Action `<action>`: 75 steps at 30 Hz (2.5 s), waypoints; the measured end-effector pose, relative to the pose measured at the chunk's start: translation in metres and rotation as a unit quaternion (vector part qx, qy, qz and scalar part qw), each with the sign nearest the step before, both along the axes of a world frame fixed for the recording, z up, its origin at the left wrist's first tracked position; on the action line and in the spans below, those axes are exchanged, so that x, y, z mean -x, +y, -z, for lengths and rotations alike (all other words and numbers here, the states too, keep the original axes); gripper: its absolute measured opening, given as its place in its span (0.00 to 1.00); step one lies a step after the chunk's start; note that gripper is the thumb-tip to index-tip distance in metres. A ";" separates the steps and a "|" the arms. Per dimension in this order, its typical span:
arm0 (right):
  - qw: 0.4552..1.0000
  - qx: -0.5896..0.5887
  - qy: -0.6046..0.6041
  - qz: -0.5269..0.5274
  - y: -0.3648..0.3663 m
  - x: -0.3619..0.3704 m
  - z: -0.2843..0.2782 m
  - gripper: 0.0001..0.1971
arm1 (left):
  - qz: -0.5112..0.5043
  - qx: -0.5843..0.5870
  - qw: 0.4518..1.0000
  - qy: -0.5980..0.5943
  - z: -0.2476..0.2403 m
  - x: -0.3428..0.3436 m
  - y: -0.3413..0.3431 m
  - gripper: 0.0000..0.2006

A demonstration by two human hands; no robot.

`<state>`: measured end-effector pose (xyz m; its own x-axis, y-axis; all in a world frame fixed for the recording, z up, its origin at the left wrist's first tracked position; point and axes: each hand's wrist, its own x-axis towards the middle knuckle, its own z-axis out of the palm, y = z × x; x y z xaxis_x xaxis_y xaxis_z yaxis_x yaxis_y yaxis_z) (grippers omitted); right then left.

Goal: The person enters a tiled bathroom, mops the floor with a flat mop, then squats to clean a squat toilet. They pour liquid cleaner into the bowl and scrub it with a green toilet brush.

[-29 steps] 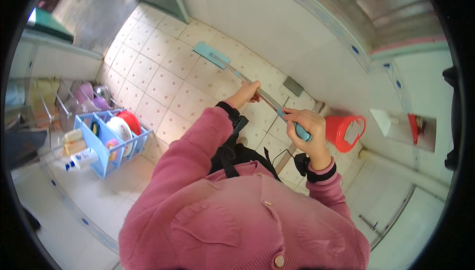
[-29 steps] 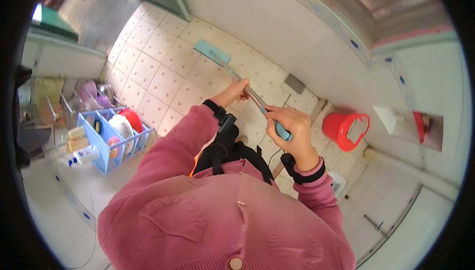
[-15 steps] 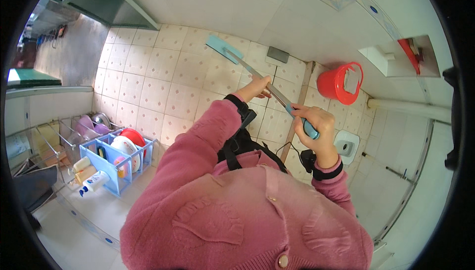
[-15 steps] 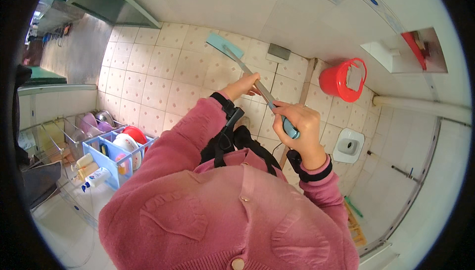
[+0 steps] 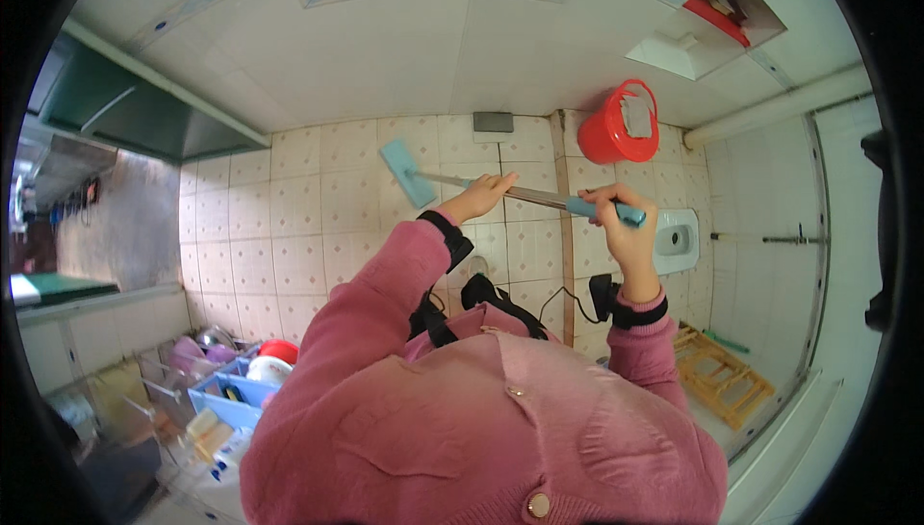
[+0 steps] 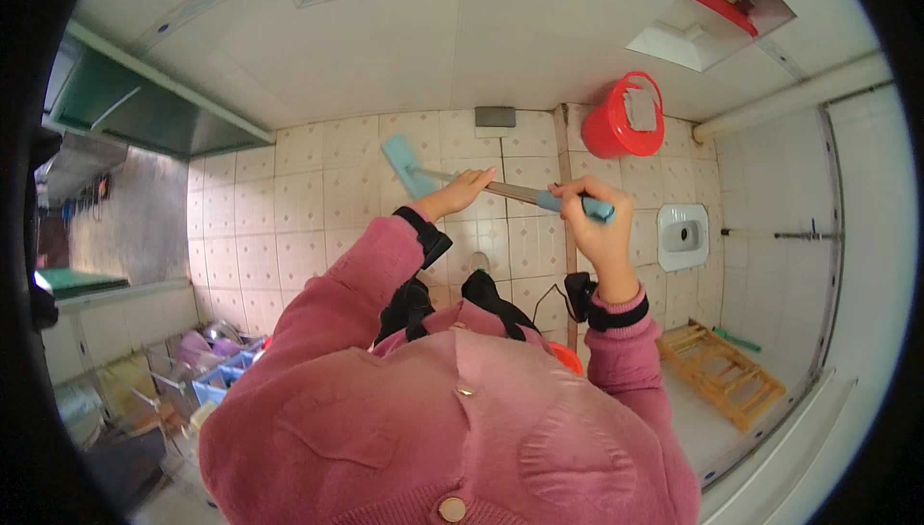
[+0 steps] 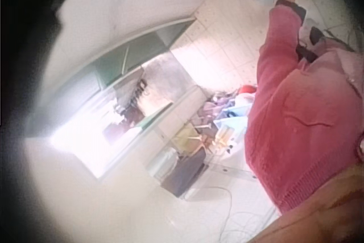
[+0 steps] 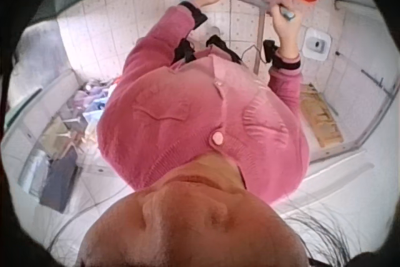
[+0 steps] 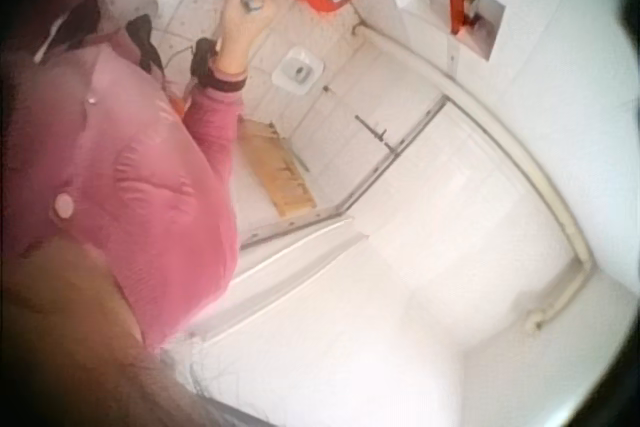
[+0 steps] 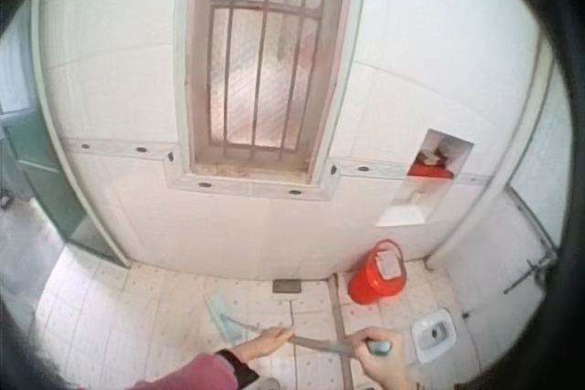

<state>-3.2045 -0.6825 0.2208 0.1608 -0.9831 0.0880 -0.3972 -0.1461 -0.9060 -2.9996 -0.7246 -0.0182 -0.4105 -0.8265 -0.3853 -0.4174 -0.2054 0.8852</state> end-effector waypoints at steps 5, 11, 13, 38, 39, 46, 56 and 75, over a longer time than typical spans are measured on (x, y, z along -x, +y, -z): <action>0.995 -0.077 -0.056 -0.013 -0.022 -0.044 -0.007 0.08 | 0.032 0.065 0.997 0.010 0.011 -0.064 0.016 0.33; 0.990 -0.110 -0.072 -0.053 -0.059 -0.123 -0.003 0.10 | -0.014 0.058 0.998 0.035 0.006 -0.143 0.032 0.27; 0.991 -0.107 -0.029 -0.070 -0.080 -0.148 -0.007 0.10 | -0.054 0.092 0.994 0.028 -0.005 -0.161 0.029 0.24; 0.941 0.003 -0.062 -0.334 -0.328 -0.352 0.020 0.26 | -0.495 0.121 0.851 -0.126 0.025 -0.274 -0.134 0.24; 0.943 0.005 -0.089 -0.321 -0.323 -0.345 0.029 0.27 | -0.505 0.111 0.847 -0.125 0.026 -0.280 -0.144 0.25; 0.967 -0.091 -0.077 -0.226 -0.291 -0.236 0.082 0.24 | -0.518 0.124 0.845 -0.040 0.042 -0.319 -0.209 0.27; 0.991 -0.120 -0.059 -0.003 -0.165 -0.096 0.069 0.14 | -0.449 0.081 0.887 0.063 0.102 -0.383 -0.252 0.33; 0.947 -0.094 -0.068 0.299 0.026 -0.017 0.071 0.11 | -0.406 0.126 0.793 -0.436 0.065 -0.304 -0.236 0.42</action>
